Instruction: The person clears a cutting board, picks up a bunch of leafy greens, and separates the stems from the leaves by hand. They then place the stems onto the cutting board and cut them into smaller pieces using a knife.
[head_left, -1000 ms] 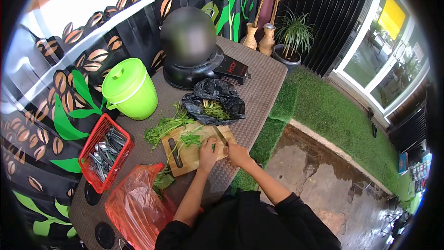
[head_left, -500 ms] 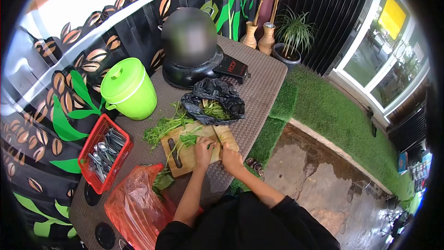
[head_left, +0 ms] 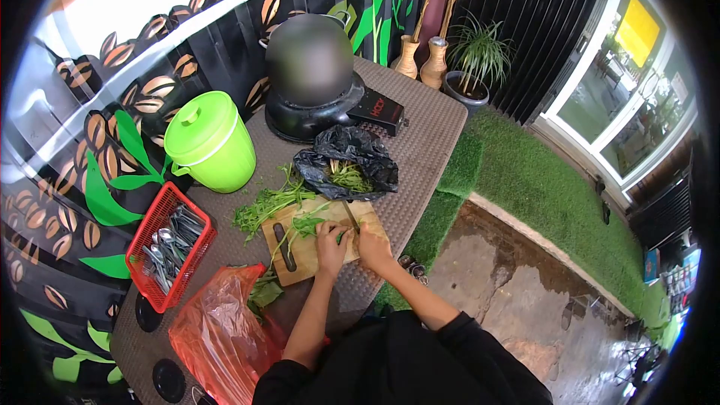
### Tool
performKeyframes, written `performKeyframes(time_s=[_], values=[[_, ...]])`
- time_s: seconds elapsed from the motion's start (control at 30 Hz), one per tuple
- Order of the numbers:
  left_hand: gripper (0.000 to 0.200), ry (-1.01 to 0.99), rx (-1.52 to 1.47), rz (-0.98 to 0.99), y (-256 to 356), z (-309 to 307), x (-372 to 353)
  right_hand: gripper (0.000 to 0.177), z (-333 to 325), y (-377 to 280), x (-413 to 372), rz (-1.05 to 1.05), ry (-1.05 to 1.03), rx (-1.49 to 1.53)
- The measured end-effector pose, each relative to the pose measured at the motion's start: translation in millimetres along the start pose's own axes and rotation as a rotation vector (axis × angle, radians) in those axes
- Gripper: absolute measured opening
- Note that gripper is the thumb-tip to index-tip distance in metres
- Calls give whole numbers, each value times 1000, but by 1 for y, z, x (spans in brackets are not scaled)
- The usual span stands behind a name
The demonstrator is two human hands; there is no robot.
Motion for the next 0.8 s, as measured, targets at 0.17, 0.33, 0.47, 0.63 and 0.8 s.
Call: performKeyframes(time_s=[0.17, 0.33, 0.47, 0.63, 0.8], values=[[11, -6, -63, -7, -5, 3, 1, 30, 3, -1, -16, -28, 50, -64], [10, -30, -29, -8, -2, 3, 5, 31, 8, -5, -5, -19, 50, -57], [11, -42, -43, -13, 7, -2, 5, 29, 2, -5, 7, -38, 77, -20], [10, 6, -52, -5, -5, 1, 0, 26, 15, -9, -13, 29, 109, -6], [12, 14, -94, -60, -11, 3, -4, 30, 5, -7, 3, -36, 35, 5]])
Point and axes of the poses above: each hand's wrist, its own x-axis towards the middle knuckle, its own z-axis out of the palm, y = z × x, the point moved 6 cm from there along x, towards the middle knuckle, and after that the axes turned 6 degrees about z, right-handed, at the moved point
